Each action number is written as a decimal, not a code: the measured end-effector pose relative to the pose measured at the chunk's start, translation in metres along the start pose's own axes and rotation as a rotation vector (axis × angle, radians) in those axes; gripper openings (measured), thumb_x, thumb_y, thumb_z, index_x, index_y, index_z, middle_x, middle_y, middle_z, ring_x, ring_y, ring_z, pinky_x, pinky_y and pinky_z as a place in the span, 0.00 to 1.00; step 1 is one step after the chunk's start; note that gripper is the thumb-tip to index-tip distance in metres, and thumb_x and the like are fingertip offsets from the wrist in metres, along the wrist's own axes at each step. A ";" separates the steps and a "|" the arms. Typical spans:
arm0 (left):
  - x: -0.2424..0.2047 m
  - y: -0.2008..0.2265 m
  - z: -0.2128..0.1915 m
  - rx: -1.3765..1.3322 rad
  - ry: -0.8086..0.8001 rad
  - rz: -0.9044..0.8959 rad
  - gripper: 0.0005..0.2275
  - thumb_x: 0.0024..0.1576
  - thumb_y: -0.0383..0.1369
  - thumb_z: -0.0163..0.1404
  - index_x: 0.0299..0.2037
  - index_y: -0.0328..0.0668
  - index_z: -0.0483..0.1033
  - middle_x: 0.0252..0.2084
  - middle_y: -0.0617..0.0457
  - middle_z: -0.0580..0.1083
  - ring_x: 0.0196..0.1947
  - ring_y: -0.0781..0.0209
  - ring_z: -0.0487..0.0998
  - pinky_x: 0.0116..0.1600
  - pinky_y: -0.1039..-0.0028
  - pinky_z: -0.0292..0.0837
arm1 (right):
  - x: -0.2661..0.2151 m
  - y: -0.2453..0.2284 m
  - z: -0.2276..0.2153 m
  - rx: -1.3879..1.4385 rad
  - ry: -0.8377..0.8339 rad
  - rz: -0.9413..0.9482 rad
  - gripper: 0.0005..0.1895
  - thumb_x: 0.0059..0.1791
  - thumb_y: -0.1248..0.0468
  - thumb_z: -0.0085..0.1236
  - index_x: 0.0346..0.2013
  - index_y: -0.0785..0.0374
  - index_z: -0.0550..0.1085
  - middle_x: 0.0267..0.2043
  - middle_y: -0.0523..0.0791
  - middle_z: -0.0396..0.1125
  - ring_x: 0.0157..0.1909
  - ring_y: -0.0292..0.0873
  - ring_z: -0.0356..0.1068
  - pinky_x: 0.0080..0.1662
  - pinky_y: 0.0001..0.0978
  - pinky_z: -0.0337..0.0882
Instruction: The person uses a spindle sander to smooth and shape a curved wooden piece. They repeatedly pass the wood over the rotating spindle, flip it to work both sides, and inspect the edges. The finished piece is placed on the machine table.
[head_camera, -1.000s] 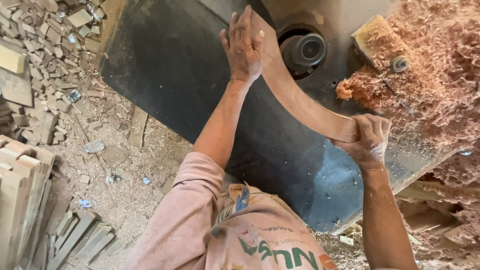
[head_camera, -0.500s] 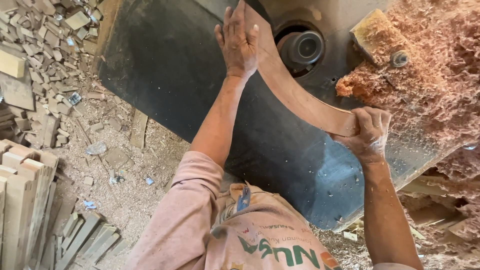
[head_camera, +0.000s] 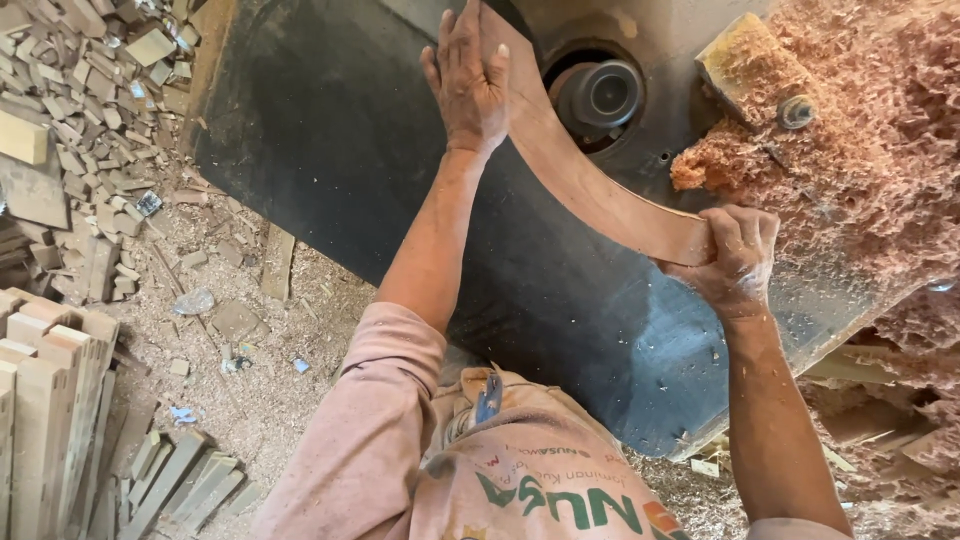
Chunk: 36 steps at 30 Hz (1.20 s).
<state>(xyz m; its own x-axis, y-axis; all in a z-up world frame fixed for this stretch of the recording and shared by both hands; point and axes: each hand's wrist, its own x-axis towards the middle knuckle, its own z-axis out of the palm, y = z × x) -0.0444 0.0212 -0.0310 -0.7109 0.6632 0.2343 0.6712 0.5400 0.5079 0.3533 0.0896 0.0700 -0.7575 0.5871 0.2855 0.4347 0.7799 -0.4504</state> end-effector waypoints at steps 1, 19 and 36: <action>0.001 0.000 0.000 -0.007 0.005 0.002 0.24 0.72 0.53 0.31 0.76 0.66 0.52 0.77 0.66 0.62 0.83 0.59 0.53 0.84 0.50 0.41 | 0.000 0.000 0.000 0.002 -0.003 -0.005 0.36 0.40 0.45 0.78 0.48 0.70 0.74 0.48 0.53 0.67 0.50 0.56 0.63 0.52 0.52 0.62; 0.011 -0.002 -0.006 -0.019 -0.023 -0.011 0.24 0.72 0.53 0.31 0.77 0.64 0.51 0.78 0.67 0.60 0.83 0.59 0.52 0.85 0.49 0.39 | 0.008 0.003 0.007 -0.002 0.001 -0.027 0.38 0.41 0.44 0.77 0.50 0.70 0.74 0.48 0.54 0.67 0.49 0.57 0.65 0.54 0.53 0.61; 0.020 -0.010 -0.005 -0.025 -0.005 0.009 0.22 0.72 0.49 0.36 0.75 0.60 0.55 0.76 0.63 0.63 0.81 0.59 0.52 0.84 0.52 0.40 | 0.014 0.004 0.012 0.010 0.007 -0.038 0.37 0.42 0.42 0.74 0.51 0.68 0.72 0.49 0.53 0.67 0.49 0.57 0.65 0.56 0.56 0.61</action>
<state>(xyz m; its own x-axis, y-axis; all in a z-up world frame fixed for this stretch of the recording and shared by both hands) -0.0662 0.0267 -0.0270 -0.7039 0.6704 0.2346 0.6718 0.5212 0.5263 0.3385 0.0982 0.0622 -0.7702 0.5584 0.3083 0.4004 0.7995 -0.4477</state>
